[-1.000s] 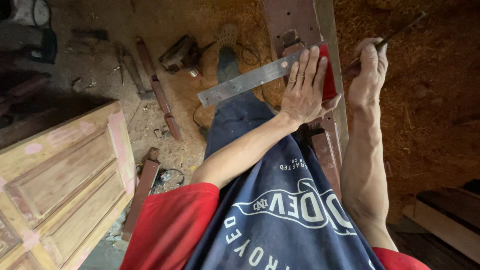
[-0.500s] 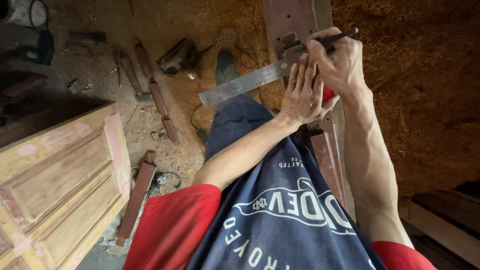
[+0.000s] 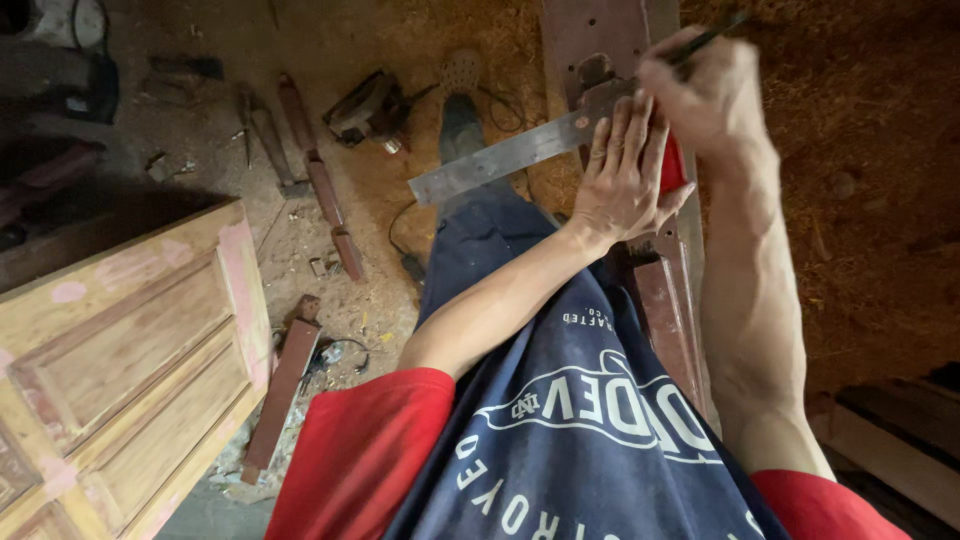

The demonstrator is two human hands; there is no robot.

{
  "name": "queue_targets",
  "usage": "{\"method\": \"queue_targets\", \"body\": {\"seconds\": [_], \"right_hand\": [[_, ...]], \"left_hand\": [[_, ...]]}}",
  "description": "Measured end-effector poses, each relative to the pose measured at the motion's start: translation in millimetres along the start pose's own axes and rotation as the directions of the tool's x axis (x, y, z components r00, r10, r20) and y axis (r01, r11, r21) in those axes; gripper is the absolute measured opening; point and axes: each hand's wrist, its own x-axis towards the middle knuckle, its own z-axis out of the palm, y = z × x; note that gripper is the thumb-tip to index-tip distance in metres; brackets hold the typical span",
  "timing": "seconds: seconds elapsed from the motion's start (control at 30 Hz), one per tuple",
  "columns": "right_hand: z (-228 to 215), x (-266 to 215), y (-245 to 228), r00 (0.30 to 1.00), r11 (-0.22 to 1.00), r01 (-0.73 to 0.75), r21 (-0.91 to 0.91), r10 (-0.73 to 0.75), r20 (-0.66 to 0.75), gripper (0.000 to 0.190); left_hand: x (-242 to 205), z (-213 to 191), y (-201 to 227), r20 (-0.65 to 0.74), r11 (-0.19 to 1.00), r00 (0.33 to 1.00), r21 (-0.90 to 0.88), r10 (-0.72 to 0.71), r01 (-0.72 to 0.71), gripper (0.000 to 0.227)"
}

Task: The person uses a metal square and pencil to mark lines on a long reddish-brown wooden beam. Then the person uses an angle grinder to grind along the marked groove on the beam, removing material and creating dust.

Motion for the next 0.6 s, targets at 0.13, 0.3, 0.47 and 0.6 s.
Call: {"method": "queue_targets", "body": {"seconds": [0.13, 0.3, 0.47, 0.6], "right_hand": [[-11.4, 1.4, 6.3, 0.987, 0.976, 0.136, -0.171, -0.148, -0.063, 0.022], [18.2, -5.1, -37.3, 0.908, 0.796, 0.3, -0.526, -0.406, -0.097, 0.011], [26.8, -5.6, -55.2, 0.927, 0.758, 0.22, -0.615, -0.359, -0.111, 0.012], [17.4, -5.2, -37.2, 0.905, 0.923, 0.349, -0.158, -0.377, -0.2, 0.013]], "left_hand": [[2.8, -6.7, 1.8, 0.028, 1.0, 1.0, 0.016, -0.003, 0.002, 0.09], [5.1, -10.9, 1.4, 0.33, 0.996, 0.944, 0.083, 0.012, -0.042, 0.089], [3.0, -8.1, -1.3, 0.203, 0.99, 0.977, 0.107, 0.065, -0.088, 0.093], [3.4, -1.8, -1.4, 0.212, 0.977, 0.977, 0.201, 0.024, -0.067, 0.099]]}}
